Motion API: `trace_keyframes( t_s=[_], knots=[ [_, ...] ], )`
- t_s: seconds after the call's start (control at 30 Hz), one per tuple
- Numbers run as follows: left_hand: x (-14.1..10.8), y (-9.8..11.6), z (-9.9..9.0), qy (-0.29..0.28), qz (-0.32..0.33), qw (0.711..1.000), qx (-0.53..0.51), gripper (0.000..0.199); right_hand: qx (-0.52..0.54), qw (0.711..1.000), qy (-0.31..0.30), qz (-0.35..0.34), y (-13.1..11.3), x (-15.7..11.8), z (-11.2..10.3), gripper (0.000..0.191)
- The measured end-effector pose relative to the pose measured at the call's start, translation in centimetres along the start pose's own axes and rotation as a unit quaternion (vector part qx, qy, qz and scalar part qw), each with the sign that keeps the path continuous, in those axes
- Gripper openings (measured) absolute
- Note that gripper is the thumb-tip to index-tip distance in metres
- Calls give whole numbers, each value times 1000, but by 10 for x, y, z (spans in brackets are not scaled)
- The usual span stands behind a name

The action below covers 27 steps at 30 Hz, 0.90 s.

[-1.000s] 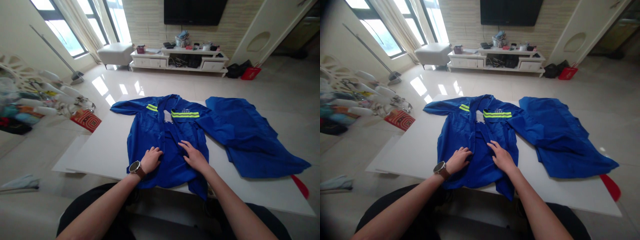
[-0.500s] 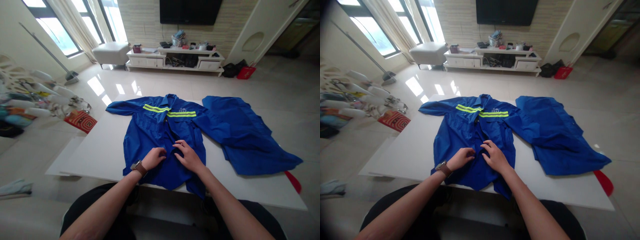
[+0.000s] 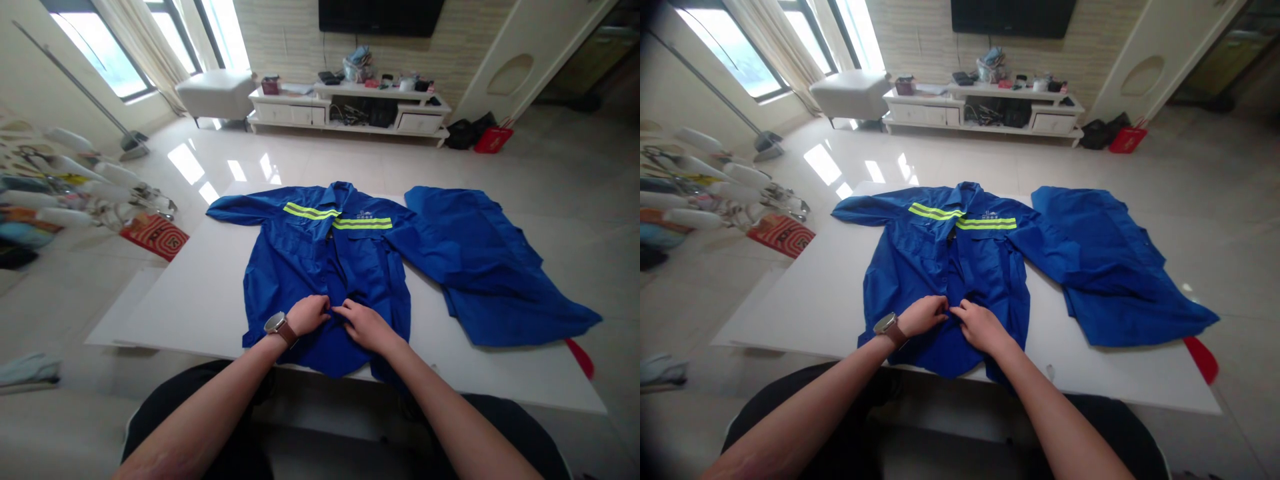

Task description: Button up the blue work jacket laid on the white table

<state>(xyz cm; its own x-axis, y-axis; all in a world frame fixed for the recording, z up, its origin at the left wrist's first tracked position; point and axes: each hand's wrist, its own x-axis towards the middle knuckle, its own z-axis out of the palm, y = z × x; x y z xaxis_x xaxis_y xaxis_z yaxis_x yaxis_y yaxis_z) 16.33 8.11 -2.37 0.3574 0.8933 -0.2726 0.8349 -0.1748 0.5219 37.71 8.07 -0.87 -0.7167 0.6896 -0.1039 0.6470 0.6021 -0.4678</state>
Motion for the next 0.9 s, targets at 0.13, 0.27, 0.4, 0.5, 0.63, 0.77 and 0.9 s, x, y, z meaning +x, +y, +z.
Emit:
trace_keyframes(
  t_s=[0.13, 0.27, 0.4, 0.5, 0.63, 0.77, 0.9],
  knots=[
    [1, 0, 2, 2, 15, 999, -39, 5, -12, 999, 29, 14, 2, 1, -3, 23],
    [2, 2, -5, 17, 21, 994, -103, 4, 41, 996, 81, 0, 1, 4, -7, 15],
    [0, 9, -11, -4, 2, 978, -211, 5, 106, 985, 137, 15, 2, 6, -8, 23],
    [0, 13, -11, -14, 13, 965, -263, 6, 140, 978, 154, 31, 2, 7, -5, 28],
    [2, 12, -9, -23, 25, 948, -316, 14, 163, 967, 191, 53, 1, 8, -2, 31],
    [3, 12, -10, -47, 4, 913, -406, 17, 144, 958, 236, 80, 0, 8, -2, 17],
    [3, 15, -12, -42, -10, 898, -438, 29, 166, 964, 202, 55, -1, 8, -5, 13]
  ],
)
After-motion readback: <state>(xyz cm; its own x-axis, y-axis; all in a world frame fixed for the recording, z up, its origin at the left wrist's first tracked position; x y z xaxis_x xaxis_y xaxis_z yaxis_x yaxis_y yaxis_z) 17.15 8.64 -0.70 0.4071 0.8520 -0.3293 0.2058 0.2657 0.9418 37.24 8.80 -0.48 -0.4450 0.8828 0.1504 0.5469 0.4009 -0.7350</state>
